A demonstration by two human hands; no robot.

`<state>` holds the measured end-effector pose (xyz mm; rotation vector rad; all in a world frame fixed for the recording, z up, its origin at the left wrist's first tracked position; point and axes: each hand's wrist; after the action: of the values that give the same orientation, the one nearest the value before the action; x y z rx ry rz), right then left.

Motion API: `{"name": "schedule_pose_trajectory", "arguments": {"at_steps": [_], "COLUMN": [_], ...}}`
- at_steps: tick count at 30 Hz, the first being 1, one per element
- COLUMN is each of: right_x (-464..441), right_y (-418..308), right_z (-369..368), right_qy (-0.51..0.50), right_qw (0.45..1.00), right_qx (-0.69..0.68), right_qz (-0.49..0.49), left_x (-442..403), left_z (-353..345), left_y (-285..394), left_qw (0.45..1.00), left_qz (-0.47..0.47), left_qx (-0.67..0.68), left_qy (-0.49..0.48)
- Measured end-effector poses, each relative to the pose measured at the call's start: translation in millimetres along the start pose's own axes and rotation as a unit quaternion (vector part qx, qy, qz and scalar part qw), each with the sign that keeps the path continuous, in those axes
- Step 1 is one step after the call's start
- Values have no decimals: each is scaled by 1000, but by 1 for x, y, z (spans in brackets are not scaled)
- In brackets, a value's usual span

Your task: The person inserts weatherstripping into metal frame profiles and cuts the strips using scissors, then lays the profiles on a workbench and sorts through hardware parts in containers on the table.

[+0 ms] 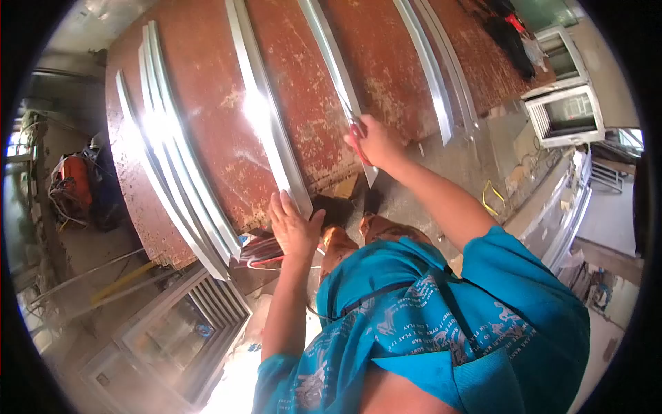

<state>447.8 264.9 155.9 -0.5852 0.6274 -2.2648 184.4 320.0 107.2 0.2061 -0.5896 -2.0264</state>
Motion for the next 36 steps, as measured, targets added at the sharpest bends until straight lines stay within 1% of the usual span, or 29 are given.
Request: {"name": "schedule_pose_trajectory", "arguments": {"at_steps": [1, 3, 4, 5, 6, 7, 8, 9, 10, 11, 12, 13, 15, 16, 17, 18, 19, 20, 21, 23, 24, 25, 27, 29, 30, 31, 33, 34, 36], "right_x": [-6, -9, -4, -1, 3, 11, 16, 19, 25, 34, 39, 46, 54, 54, 54, 55, 55, 55, 54, 48, 40, 30, 13, 4, -7, -10, -15, -18, -9], "right_y": [15, 45, 47, 50, 53, 59, 66, 72, 72, 72, 82, 79, 67, 64, 60, 56, 52, 48, 43, 24, 15, 8, -9, -30, -25, -30, -34, -33, -33], "right_z": [4, 8, 16, 26, 34, 37, 39, 42, 48, 53, 46, 48, 56, 56, 54, 51, 46, 39, 31, 11, -1, -10, -38, -46, -72, -74, -77, -70, -62], "right_qy": [4, 29, 31, -3, -36, -13, -33, -53, -63, -74, -78, -70, -121, -119, -145, -170, -163, -149, -134, -112, -136, -155, -147, -133, -84, -81, -40, -43, -53], "right_qw": [1000, 999, 998, 998, 998, 996, 994, 991, 988, 985, 978, 974, 971, 971, 968, 964, 966, 967, 967, 968, 965, 963, 974, 976, 970, 973, 986, 986, 985], "right_qx": [-2, -5, -12, -5, 2, -16, -35, -52, -62, -74, -100, -102, -96, -97, -90, -84, -83, -79, -75, -88, -97, -103, -51, -20, 20, 18, -9, -9, -64], "right_qz": [14, 44, 53, 57, 60, 89, 102, 114, 127, 139, 164, 191, 180, 182, 185, 186, 182, 192, 201, 206, 201, 193, 163, 173, 228, 215, 163, 159, 153], "left_x": [-4, -6, -8, -10, -11, -11, -12, -12, -15, -16, -15, -19, -21, -21, -20, -20, -22, -23, -27, -31, -33, -38, -39, -39, -38, -41, -44, -46, -47], "left_z": [-9, -21, -29, -35, -37, -34, -29, -28, -29, -32, -11, -12, -16, -19, -22, -18, -13, -8, -16, -29, -27, -26, -22, -11, -6, -5, 0, -3, -8], "left_y": [9, 22, 20, 17, 11, 9, 5, 0, -8, -16, 12, 10, -5, -7, -10, -4, 7, 19, 17, -1, -2, -9, -30, -34, -36, -44, -59, -56, -48], "left_qw": [1000, 996, 995, 994, 997, 998, 999, 997, 987, 959, 952, 953, 972, 965, 966, 950, 922, 874, 876, 830, 827, 830, 849, 828, 840, 844, 931, 931, 951], "left_qz": [1, 61, 64, 64, 51, 37, 25, -6, 70, 147, 145, 142, 181, 190, 188, 215, 239, 272, 266, 259, 270, 259, 268, 255, 270, 268, 213, 216, 147], "left_qx": [-1, -69, -72, -76, -44, -12, 18, 39, 142, 242, 266, 262, 77, 95, 95, 199, 301, 400, 402, 492, 492, 494, 453, 496, 463, 460, 294, 292, 271], "left_qy": [15, 7, 38, 49, 48, 44, 25, 61, 28, -7, 45, 48, 132, 152, 154, 105, 52, 42, 36, 45, 44, 29, 45, 52, 82, 69, 38, 33, -3]}}
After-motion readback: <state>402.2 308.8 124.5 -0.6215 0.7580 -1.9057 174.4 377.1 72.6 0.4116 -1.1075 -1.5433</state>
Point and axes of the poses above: each hand's wrist, its own x-axis away from the middle knuckle, its own z-axis out of the back of the hand, y = z × x, and after that the axes turned 8 degrees about z, right-handed
